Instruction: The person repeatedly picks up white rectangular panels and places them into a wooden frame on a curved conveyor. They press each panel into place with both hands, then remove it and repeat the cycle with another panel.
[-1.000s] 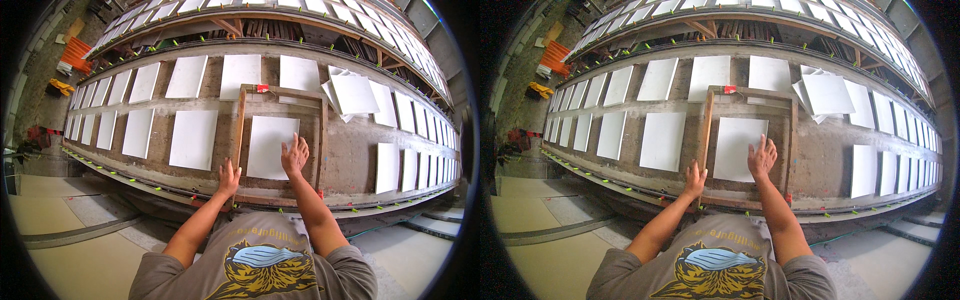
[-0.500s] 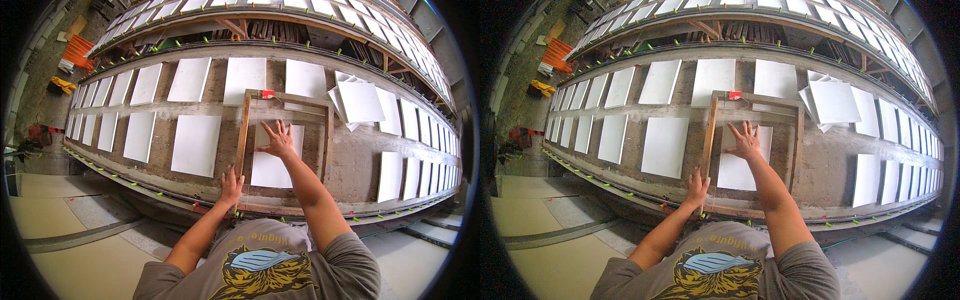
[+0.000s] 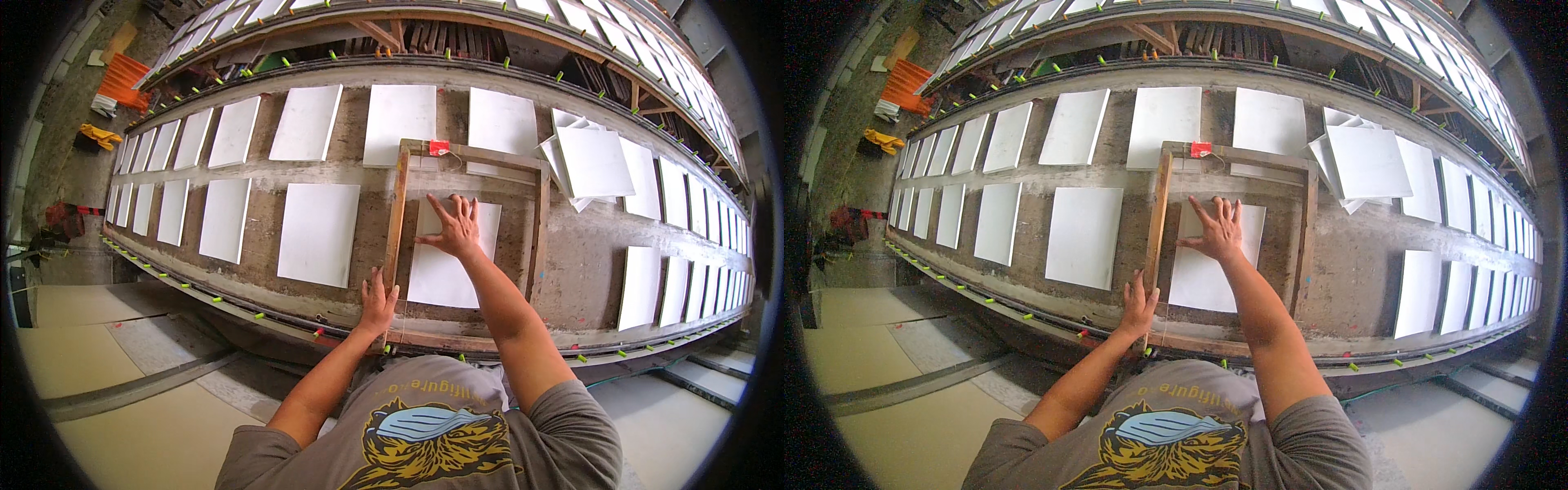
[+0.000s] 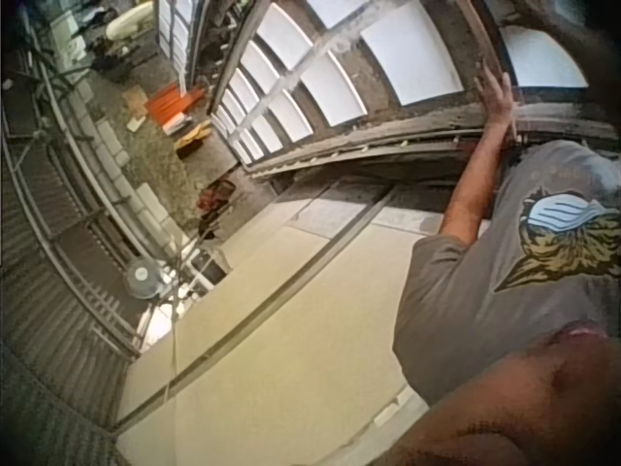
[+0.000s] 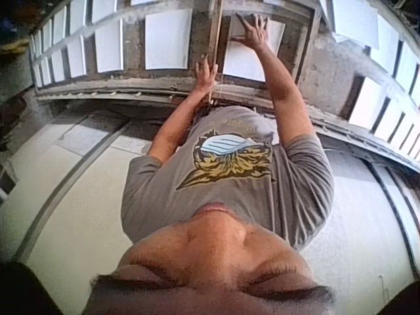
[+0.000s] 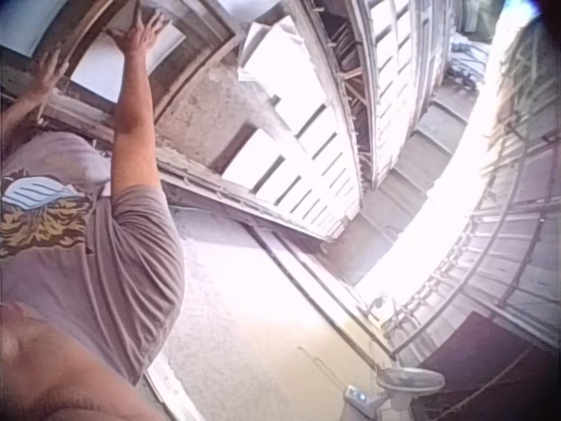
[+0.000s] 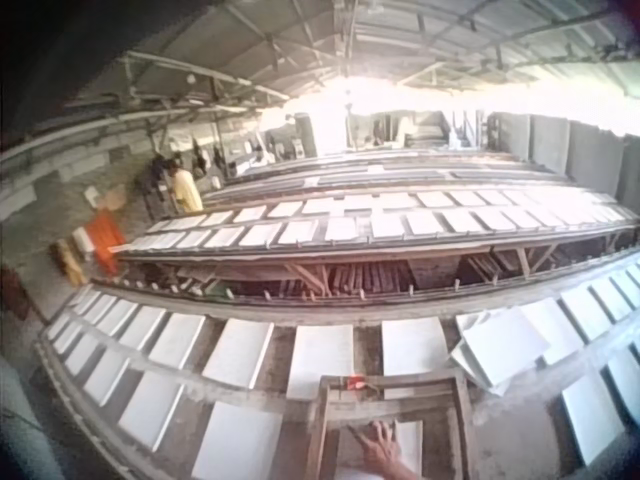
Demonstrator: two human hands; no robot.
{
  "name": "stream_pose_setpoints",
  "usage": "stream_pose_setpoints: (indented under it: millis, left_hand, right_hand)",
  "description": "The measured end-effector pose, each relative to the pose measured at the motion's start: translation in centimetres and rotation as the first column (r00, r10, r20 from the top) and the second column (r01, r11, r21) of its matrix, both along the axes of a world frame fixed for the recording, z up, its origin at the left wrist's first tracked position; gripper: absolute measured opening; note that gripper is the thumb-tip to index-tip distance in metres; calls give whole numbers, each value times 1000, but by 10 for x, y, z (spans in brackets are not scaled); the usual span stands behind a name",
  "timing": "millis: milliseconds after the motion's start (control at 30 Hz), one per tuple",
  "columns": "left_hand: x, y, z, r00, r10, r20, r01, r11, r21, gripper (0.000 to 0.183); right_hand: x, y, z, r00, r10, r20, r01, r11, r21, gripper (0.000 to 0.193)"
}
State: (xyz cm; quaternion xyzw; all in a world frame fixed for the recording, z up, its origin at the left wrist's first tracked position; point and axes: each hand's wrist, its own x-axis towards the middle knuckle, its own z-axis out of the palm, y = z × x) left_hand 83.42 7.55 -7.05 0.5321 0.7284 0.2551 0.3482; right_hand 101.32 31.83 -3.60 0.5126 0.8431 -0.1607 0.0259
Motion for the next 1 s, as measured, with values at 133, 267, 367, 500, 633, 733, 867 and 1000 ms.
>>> stream_pose_setpoints:
  millis: [133,267,367,500,633,733,867,1000]
  left_hand:
    - [1,0,-3,1000,0,6,-1,999,32,76]
    - [1,-2,1,1000,9,11,-9,1000,27,75]
    - [0,0,3,1000,-3,0,3,1000,28,74]
    - [1,1,5,1000,-21,-20,21,1000,23,75]
    - [1,1,3,1000,-17,-27,17,1000,16,75]
    - [1,2,1,999,-18,-29,18,1000,5,74]
    - [1,-1,-2,999,-22,-42,22,1000,9,74]
    - [0,-1,2,998,-31,-50,31,1000,1,74]
  right_hand:
    - [0,-1,-3,1000,-1,28,1,1000,2,122]
    - [0,2,7,998,25,59,-22,998,-53,119]
    - [-3,3,18,993,44,113,-33,994,-102,117]
    - [13,-11,-14,999,38,-3,-38,996,83,104]
    - [26,-42,-18,1000,25,-13,-24,997,80,92]
    - [36,-77,-25,998,63,-12,-61,993,98,90]
    - [37,-114,-11,981,195,16,-196,981,8,94]
    - [38,-71,-5,973,229,32,-231,972,51,91]
